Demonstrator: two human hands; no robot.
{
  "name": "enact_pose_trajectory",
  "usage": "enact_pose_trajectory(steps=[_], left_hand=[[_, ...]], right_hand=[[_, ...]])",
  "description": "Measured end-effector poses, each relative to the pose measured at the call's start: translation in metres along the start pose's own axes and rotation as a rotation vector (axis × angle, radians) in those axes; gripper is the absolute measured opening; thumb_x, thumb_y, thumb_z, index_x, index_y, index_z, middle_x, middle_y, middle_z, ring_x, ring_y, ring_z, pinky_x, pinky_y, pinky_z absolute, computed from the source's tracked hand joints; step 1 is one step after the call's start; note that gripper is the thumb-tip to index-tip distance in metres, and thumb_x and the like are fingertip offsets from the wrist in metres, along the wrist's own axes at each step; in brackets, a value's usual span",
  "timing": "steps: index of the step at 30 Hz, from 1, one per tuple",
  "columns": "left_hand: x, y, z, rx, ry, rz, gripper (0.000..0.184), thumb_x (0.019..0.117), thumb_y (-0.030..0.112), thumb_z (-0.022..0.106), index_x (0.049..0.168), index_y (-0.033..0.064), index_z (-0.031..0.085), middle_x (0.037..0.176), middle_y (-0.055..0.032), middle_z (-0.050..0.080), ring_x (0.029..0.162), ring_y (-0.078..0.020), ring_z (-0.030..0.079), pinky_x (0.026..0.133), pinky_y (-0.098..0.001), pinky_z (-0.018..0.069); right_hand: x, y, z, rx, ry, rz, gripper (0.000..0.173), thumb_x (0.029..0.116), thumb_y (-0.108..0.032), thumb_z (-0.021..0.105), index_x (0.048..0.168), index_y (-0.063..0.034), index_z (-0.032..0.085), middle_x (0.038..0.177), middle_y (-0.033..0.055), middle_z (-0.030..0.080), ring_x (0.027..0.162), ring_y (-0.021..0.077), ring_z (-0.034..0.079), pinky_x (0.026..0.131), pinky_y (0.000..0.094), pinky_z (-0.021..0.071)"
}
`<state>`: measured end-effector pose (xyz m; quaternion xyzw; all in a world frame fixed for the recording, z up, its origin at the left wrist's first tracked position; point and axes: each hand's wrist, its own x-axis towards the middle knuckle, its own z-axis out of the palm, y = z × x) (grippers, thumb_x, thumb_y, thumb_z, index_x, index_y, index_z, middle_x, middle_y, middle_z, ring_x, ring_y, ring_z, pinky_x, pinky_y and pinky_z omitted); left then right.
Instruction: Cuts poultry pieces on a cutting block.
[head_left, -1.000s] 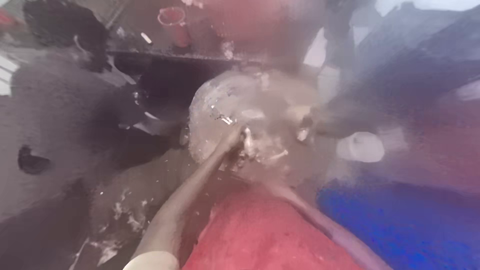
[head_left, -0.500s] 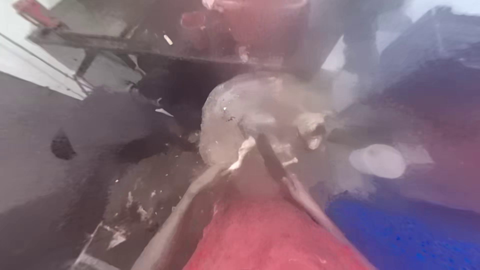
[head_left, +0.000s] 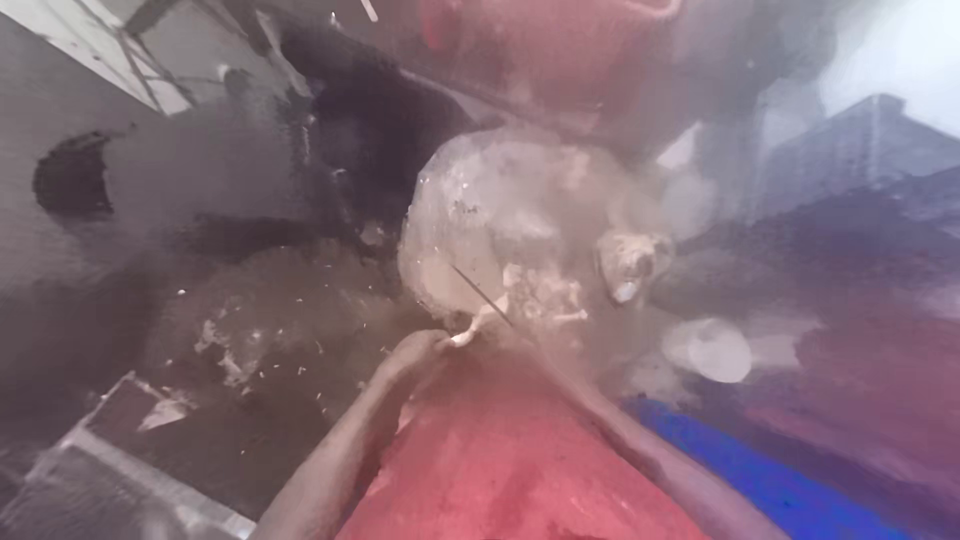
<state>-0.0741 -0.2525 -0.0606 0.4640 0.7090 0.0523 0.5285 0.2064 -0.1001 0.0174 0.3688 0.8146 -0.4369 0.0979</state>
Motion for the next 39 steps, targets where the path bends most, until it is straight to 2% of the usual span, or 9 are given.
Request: enact_pose_trajectory(steps=[3,9,13,18,22,28,31,34,39], left_hand=[[-0.003,-0.005,0.009,-0.04,0.032,0.01,0.048,0.1087,0.047,0.041,0.125,0.0111,0.068,0.119,-0.0165,0.07,0.113,-0.0337,0.066,0.1,-0.0618,0.0482],[-0.011,0.008,0.051,-0.221,-0.04,-0.033,0.043,0.1084,0.045,0.044,0.129,0.0113,0.061,0.106,-0.0129,0.07,0.094,-0.0268,0.07,0.088,-0.0532,0.0567],[-0.018,0.012,0.051,-0.174,0.001,-0.033,0.045,0.1062,0.052,0.045,0.129,0.0165,0.062,0.11,-0.014,0.071,0.102,-0.0316,0.069,0.092,-0.0605,0.0535],[-0.034,0.003,0.022,-0.097,0.057,-0.044,0.041,0.1065,0.047,0.049,0.131,0.0174,0.064,0.117,-0.0145,0.07,0.109,-0.0326,0.068,0.097,-0.0612,0.0505],[-0.053,0.016,0.017,-0.158,0.181,0.043,0.04,0.1059,0.046,0.051,0.128,0.0156,0.066,0.11,-0.0123,0.072,0.101,-0.0278,0.07,0.093,-0.0555,0.0541],[-0.009,0.03,0.056,-0.292,0.194,-0.118,0.043,0.1075,0.046,0.046,0.13,0.0127,0.063,0.099,-0.0109,0.072,0.088,-0.0248,0.071,0.085,-0.0501,0.0579],[-0.005,0.035,0.061,-0.244,0.163,-0.156,0.043,0.1086,0.042,0.045,0.132,0.0097,0.061,0.102,-0.0127,0.073,0.092,-0.0277,0.072,0.089,-0.0523,0.0566],[-0.011,0.032,0.063,-0.228,0.201,-0.148,0.04,0.1078,0.042,0.047,0.128,0.0104,0.063,0.104,-0.0133,0.072,0.094,-0.0281,0.071,0.088,-0.0525,0.057],[-0.034,0.017,0.034,-0.036,0.176,-0.203,0.039,0.1061,0.046,0.049,0.129,0.0188,0.065,0.116,-0.0133,0.071,0.11,-0.0337,0.068,0.094,-0.0607,0.0524]], right_hand=[[0.015,0.027,0.015,-0.06,-0.109,0.201,0.056,0.1105,-0.047,0.03,0.144,-0.0092,0.054,0.125,0.02,0.068,0.117,0.0358,0.066,0.102,0.0581,0.0499],[-0.019,-0.041,-0.033,0.096,0.116,-0.019,0.048,0.1048,-0.028,0.048,0.145,-0.003,0.052,0.126,0.0195,0.067,0.116,0.0289,0.066,0.103,0.0497,0.051],[-0.019,-0.044,-0.022,0.254,0.267,-0.249,0.079,0.1012,-0.067,0.035,0.133,-0.0005,0.062,0.109,0.0116,0.073,0.097,0.0131,0.07,0.089,0.0372,0.0584],[0.003,0.032,0.016,-0.075,-0.116,0.118,0.052,0.1104,-0.043,0.036,0.145,-0.0089,0.054,0.131,0.0191,0.065,0.123,0.0333,0.063,0.108,0.0546,0.0471],[0.001,0.025,0.009,-0.031,-0.05,0.137,0.051,0.1106,-0.042,0.036,0.143,-0.008,0.054,0.124,0.019,0.068,0.114,0.0326,0.066,0.102,0.0545,0.0503],[-0.013,-0.079,-0.041,0.343,0.272,-0.339,0.064,0.1059,-0.05,0.033,0.134,0.0022,0.057,0.091,0.0054,0.067,0.077,0.0067,0.063,0.074,0.0295,0.0571],[0.003,-0.082,-0.015,0.467,0.386,-0.583,0.075,0.1026,-0.064,0.04,0.122,0.0044,0.063,0.102,0.007,0.071,0.094,0.005,0.067,0.088,0.0294,0.059],[0.013,-0.039,0.023,0.215,0.135,-0.212,0.05,0.1043,-0.039,0.05,0.138,-0.0021,0.06,0.12,0.0129,0.071,0.11,0.0182,0.068,0.101,0.0403,0.0537],[0.029,-0.01,0.027,0.045,-0.135,0.203,0.056,0.1104,-0.045,0.034,0.136,-0.0014,0.058,0.121,0.0213,0.067,0.113,0.0327,0.066,0.101,0.053,0.0507]])
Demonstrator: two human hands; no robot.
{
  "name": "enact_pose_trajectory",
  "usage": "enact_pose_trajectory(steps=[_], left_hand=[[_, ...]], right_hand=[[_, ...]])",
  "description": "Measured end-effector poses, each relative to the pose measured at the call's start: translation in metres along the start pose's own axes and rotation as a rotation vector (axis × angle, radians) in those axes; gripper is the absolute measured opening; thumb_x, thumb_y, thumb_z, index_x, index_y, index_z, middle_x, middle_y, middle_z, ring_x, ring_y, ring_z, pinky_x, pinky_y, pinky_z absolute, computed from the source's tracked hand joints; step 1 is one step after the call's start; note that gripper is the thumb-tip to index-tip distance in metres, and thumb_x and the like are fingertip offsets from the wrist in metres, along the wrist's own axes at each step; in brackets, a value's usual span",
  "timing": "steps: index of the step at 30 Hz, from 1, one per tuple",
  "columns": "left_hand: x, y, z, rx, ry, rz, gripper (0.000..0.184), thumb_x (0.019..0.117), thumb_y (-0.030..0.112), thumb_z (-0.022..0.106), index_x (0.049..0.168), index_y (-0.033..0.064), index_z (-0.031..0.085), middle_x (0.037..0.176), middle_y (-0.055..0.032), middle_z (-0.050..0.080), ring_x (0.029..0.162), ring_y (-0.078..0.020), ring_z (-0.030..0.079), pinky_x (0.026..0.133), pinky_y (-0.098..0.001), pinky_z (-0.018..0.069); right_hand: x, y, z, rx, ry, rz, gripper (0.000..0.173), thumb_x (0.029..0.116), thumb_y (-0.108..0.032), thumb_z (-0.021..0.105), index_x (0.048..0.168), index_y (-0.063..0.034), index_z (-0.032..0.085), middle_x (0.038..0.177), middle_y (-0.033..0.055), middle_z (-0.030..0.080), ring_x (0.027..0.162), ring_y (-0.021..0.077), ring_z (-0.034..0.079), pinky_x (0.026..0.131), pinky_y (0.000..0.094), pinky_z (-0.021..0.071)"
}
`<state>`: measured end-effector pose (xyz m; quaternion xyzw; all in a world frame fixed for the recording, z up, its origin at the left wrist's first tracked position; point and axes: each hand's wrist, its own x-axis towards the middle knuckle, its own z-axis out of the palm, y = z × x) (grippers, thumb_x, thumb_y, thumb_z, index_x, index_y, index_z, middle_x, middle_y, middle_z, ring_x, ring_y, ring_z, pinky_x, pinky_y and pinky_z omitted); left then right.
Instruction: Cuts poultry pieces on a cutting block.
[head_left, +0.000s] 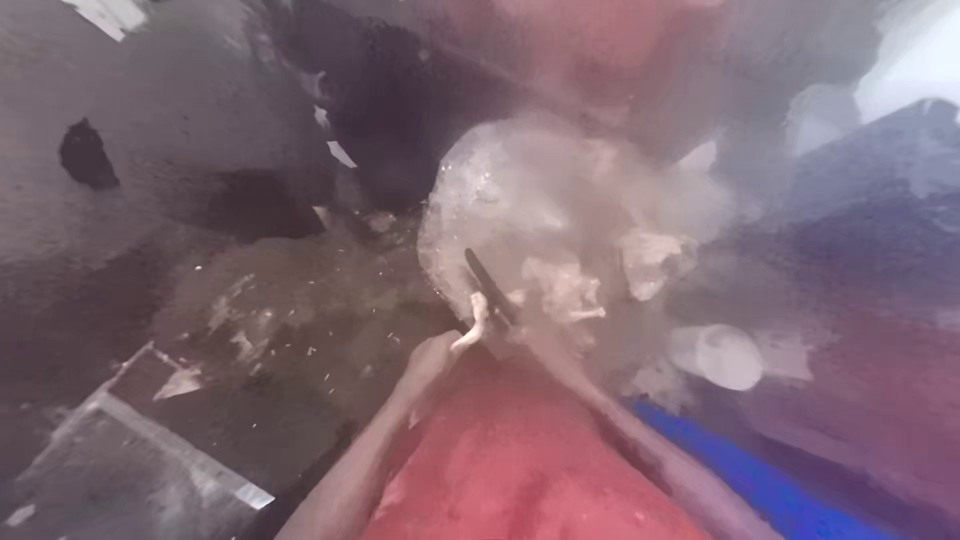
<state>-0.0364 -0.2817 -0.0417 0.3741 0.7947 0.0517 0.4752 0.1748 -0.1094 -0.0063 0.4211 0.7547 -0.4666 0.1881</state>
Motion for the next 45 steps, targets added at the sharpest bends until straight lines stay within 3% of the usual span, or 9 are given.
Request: enact_pose_trajectory(steps=[5,10,18,26,31,34,37,42,45], left_hand=[[-0.004,-0.022,-0.038,0.113,0.045,-0.058,0.037,0.1056,0.044,0.051,0.132,0.0227,0.067,0.126,-0.0121,0.07,0.12,-0.0353,0.064,0.1,-0.0618,0.0486],[0.007,-0.028,-0.05,0.139,0.011,0.038,0.036,0.1056,0.04,0.054,0.131,0.0167,0.067,0.123,-0.0163,0.07,0.116,-0.0382,0.065,0.098,-0.0629,0.0489],[-0.008,-0.024,-0.049,0.011,0.02,0.001,0.034,0.1044,0.043,0.056,0.129,0.0223,0.069,0.119,-0.011,0.072,0.112,-0.0311,0.068,0.099,-0.058,0.0506],[0.025,0.001,0.008,-0.346,0.265,-0.02,0.039,0.1023,0.044,0.059,0.126,0.0135,0.065,0.106,-0.0116,0.072,0.097,-0.0266,0.07,0.089,-0.0519,0.0561],[0.02,0.011,0.014,-0.272,0.291,-0.06,0.042,0.1032,0.045,0.058,0.13,0.0141,0.062,0.107,-0.0132,0.072,0.095,-0.0287,0.072,0.086,-0.0513,0.0577],[0.009,0.004,0.014,-0.338,0.495,0.171,0.03,0.0984,0.034,0.066,0.117,0.0103,0.071,0.119,-0.0106,0.069,0.112,-0.0246,0.065,0.099,-0.0439,0.0533],[0.004,0.011,0.004,-0.496,0.655,0.387,0.024,0.0938,0.024,0.071,0.109,0.0056,0.072,0.119,-0.0126,0.067,0.116,-0.0225,0.061,0.102,-0.0385,0.0503],[0.033,0.007,0.0,-0.473,0.504,0.107,0.034,0.1,0.032,0.066,0.126,0.0103,0.062,0.103,-0.0071,0.071,0.087,-0.0148,0.07,0.082,-0.0367,0.0591],[0.032,0.013,0.002,-0.35,0.471,0.059,0.034,0.0998,0.032,0.066,0.125,0.0106,0.063,0.1,-0.0082,0.072,0.088,-0.0194,0.071,0.084,-0.043,0.0587]], right_hand=[[-0.036,-0.051,-0.044,0.06,0.106,-0.207,0.047,0.1069,-0.03,0.038,0.143,-0.0037,0.052,0.118,0.0194,0.068,0.106,0.0303,0.068,0.095,0.0523,0.054],[-0.026,-0.064,-0.019,0.281,0.361,-0.817,0.073,0.1039,-0.063,0.036,0.123,-0.001,0.068,0.108,0.0093,0.073,0.1,0.0111,0.069,0.092,0.036,0.0585],[0.005,-0.008,-0.007,-0.139,-0.116,-0.014,0.064,0.1085,-0.054,0.031,0.137,-0.0036,0.058,0.127,0.0227,0.065,0.119,0.037,0.064,0.103,0.0594,0.0482],[-0.015,-0.047,-0.014,0.31,0.14,-0.416,0.053,0.104,-0.038,0.043,0.139,-0.0007,0.055,0.114,0.0132,0.069,0.102,0.0154,0.067,0.094,0.037,0.0555],[0.003,0.003,0.007,0.166,-0.165,-0.149,0.053,0.1117,-0.04,0.033,0.136,-0.0011,0.059,0.122,0.0185,0.067,0.112,0.0255,0.065,0.103,0.0471,0.0498],[0.01,0.04,0.012,0.335,-0.06,-0.103,0.05,0.1128,-0.034,0.026,0.12,-0.0024,0.065,0.098,0.0081,0.068,0.088,0.013,0.065,0.084,0.0338,0.0556],[0.005,0.03,-0.008,0.31,0.057,-0.005,0.053,0.1129,-0.035,0.028,0.13,0.0029,0.061,0.119,0.0204,0.066,0.111,0.0255,0.064,0.101,0.0464,0.0489],[-0.011,-0.028,-0.031,0.398,0.191,-0.32,0.041,0.1012,-0.024,0.044,0.127,0.004,0.057,0.094,0.0085,0.065,0.078,0.0119,0.063,0.073,0.033,0.0566],[-0.026,-0.047,-0.026,0.346,0.18,-0.413,0.052,0.1007,-0.033,0.053,0.138,0.0017,0.056,0.112,0.013,0.07,0.099,0.0136,0.067,0.092,0.0339,0.056]])
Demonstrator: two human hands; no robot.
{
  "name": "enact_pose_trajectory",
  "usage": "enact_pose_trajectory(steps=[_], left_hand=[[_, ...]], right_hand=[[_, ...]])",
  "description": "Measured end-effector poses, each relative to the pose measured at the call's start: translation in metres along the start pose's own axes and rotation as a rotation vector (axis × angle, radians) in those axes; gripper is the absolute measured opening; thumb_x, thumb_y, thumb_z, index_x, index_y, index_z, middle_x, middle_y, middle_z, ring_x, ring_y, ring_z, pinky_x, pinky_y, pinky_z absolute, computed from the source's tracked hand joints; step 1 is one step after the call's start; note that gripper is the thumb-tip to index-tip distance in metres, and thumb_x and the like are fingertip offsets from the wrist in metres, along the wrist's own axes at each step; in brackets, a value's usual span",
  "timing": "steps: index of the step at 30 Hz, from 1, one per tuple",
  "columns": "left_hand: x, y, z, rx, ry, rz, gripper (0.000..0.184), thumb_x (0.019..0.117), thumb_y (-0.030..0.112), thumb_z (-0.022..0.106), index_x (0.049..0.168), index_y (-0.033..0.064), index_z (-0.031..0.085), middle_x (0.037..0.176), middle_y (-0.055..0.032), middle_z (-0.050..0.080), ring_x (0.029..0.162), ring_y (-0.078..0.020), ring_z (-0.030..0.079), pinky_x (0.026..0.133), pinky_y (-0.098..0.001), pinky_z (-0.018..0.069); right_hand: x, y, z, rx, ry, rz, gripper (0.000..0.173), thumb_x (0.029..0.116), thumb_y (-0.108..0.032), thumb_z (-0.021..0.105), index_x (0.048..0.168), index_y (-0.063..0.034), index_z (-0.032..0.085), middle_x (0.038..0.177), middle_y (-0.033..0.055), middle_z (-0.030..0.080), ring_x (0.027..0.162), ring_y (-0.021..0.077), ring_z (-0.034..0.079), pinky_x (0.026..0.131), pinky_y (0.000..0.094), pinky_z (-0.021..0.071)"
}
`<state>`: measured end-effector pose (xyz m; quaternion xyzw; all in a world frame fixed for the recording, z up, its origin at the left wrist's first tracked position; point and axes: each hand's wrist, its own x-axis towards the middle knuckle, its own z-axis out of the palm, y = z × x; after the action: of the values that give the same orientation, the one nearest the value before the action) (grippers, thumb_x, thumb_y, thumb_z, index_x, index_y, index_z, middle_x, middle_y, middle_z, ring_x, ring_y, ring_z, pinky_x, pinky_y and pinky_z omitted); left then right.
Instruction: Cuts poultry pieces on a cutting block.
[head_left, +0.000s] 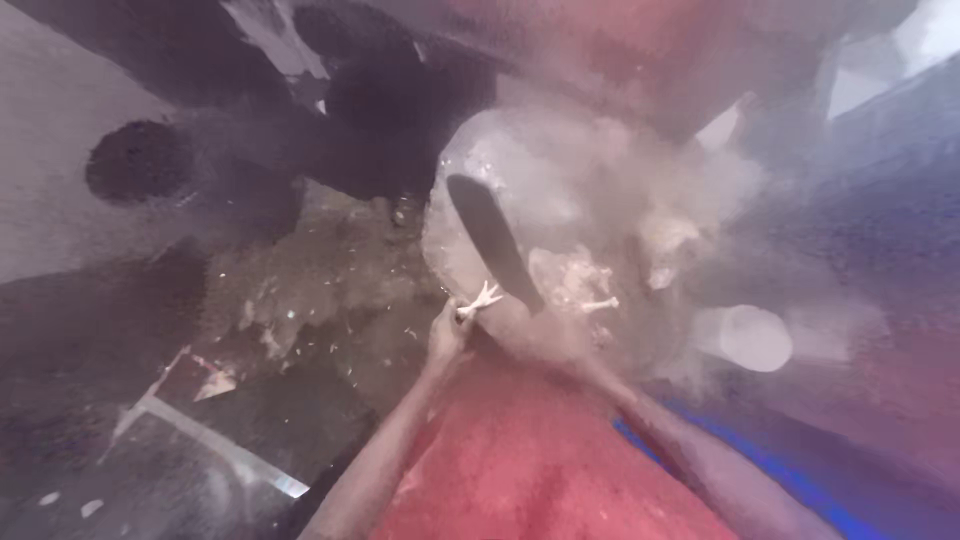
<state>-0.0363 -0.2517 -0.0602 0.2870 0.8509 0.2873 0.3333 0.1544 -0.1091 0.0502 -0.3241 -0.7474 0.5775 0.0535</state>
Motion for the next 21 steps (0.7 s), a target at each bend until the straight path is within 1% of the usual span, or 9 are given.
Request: enact_pose_trajectory(steps=[3,6,10,12,13,14,16,19,21], left_hand=[[-0.004,0.006,-0.004,0.093,-0.023,0.073,0.032,0.0996,0.028,0.064,0.125,0.0082,0.064,0.106,-0.0103,0.072,0.093,-0.0219,0.071,0.088,-0.0445,0.0581],[-0.017,0.021,-0.03,0.002,0.019,0.164,0.026,0.0969,0.026,0.068,0.115,0.0081,0.068,0.098,-0.0059,0.073,0.084,-0.0133,0.07,0.079,-0.0341,0.0593],[-0.022,0.072,-0.08,-0.379,-0.095,0.24,0.024,0.094,0.014,0.072,0.114,0.0061,0.062,0.098,-0.0008,0.07,0.081,-0.0054,0.067,0.074,-0.0238,0.0581],[0.008,0.082,-0.079,-0.108,-0.299,0.226,0.047,0.0948,0.029,0.074,0.134,0.0094,0.058,0.114,-0.0062,0.068,0.097,-0.0128,0.067,0.088,-0.0324,0.0572],[0.027,0.08,-0.066,0.131,-0.352,0.203,0.056,0.0942,0.039,0.073,0.139,0.0102,0.057,0.113,-0.0106,0.069,0.097,-0.0205,0.068,0.089,-0.0417,0.0564],[0.044,0.075,-0.048,0.35,-0.39,0.17,0.061,0.0942,0.047,0.07,0.139,0.0082,0.058,0.114,-0.0159,0.07,0.102,-0.0303,0.069,0.092,-0.0529,0.0548],[0.07,0.067,-0.02,0.596,-0.448,0.124,0.056,0.0977,0.05,0.062,0.135,0.0086,0.06,0.119,-0.0195,0.069,0.111,-0.039,0.067,0.094,-0.0629,0.0514],[0.101,0.081,-0.035,0.554,-0.537,0.124,0.045,0.1005,0.041,0.062,0.124,0.0028,0.067,0.115,-0.0227,0.069,0.109,-0.0398,0.066,0.096,-0.0628,0.0496],[0.108,0.105,-0.075,0.388,-0.376,0.199,0.04,0.0999,0.034,0.066,0.123,0.0016,0.067,0.111,-0.0236,0.069,0.102,-0.0395,0.067,0.093,-0.0616,0.0515]], right_hand=[[0.001,0.039,0.01,-0.254,-0.256,0.24,0.055,0.1075,-0.049,0.042,0.133,-0.0038,0.06,0.115,0.0171,0.068,0.105,0.0271,0.067,0.096,0.0499,0.0533],[-0.002,0.068,0.014,-0.414,-0.374,0.362,0.071,0.1061,-0.061,0.03,0.131,-0.0012,0.06,0.118,0.0226,0.067,0.111,0.037,0.066,0.098,0.0592,0.0509],[-0.007,0.075,0.016,-0.474,-0.383,0.28,0.056,0.1079,-0.047,0.043,0.135,0.0006,0.059,0.123,0.0244,0.066,0.116,0.0393,0.065,0.102,0.0589,0.0488],[-0.005,0.072,0.012,-0.617,-0.41,0.16,0.045,0.1039,-0.035,0.054,0.137,-0.0047,0.06,0.129,0.0245,0.065,0.122,0.0425,0.061,0.103,0.064,0.046],[-0.005,0.073,0.011,-0.673,-0.433,0.115,0.043,0.1017,-0.032,0.058,0.137,-0.0081,0.061,0.129,0.0244,0.065,0.123,0.0445,0.061,0.102,0.0664,0.0459],[-0.005,0.074,0.01,-0.714,-0.459,0.085,0.044,0.1006,-0.032,0.061,0.139,-0.0114,0.06,0.129,0.0239,0.065,0.122,0.0455,0.06,0.1,0.0674,0.046],[-0.009,0.079,0.009,-0.742,-0.469,0.054,0.043,0.1012,-0.036,0.061,0.138,-0.0132,0.061,0.127,0.0237,0.066,0.12,0.046,0.061,0.099,0.0674,0.0469],[-0.007,0.084,0.009,-0.541,-0.526,0.112,0.051,0.1029,-0.042,0.058,0.142,-0.0092,0.057,0.131,0.0256,0.064,0.124,0.0454,0.06,0.105,0.0663,0.0432],[-0.008,0.091,0.013,-0.251,-0.552,0.156,0.057,0.1049,-0.048,0.052,0.144,-0.0062,0.055,0.127,0.024,0.066,0.119,0.0382,0.064,0.105,0.0592,0.0464]])
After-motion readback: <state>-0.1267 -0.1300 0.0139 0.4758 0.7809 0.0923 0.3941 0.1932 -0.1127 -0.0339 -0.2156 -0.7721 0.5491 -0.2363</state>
